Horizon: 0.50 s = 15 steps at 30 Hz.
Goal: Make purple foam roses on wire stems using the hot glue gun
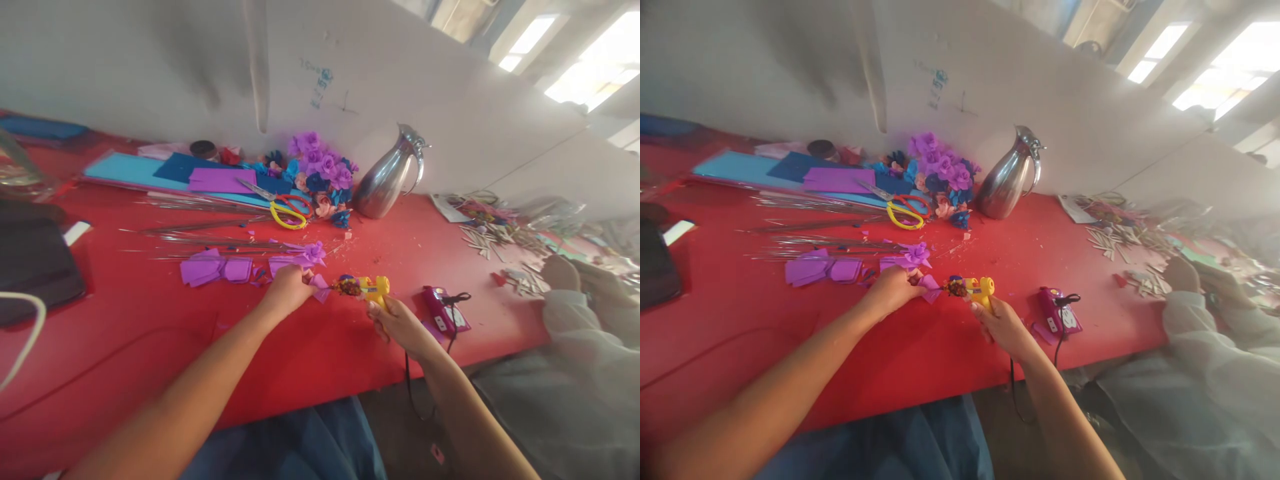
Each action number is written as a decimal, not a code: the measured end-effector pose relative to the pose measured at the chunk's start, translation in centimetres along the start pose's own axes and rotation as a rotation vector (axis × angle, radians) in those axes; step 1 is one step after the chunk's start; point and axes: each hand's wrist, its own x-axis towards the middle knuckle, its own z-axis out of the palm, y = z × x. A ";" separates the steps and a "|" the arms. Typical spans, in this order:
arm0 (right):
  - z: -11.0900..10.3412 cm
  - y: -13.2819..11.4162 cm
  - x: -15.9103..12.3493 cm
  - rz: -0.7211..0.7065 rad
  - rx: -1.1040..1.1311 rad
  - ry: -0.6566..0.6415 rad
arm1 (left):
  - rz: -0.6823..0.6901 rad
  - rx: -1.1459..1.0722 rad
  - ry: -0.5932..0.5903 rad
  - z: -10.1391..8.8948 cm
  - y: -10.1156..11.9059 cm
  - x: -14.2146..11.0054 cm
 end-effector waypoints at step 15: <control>-4.3 -0.3 5.8 0.127 0.322 0.262 | 0.004 -0.131 0.020 0.7 -0.5 0.0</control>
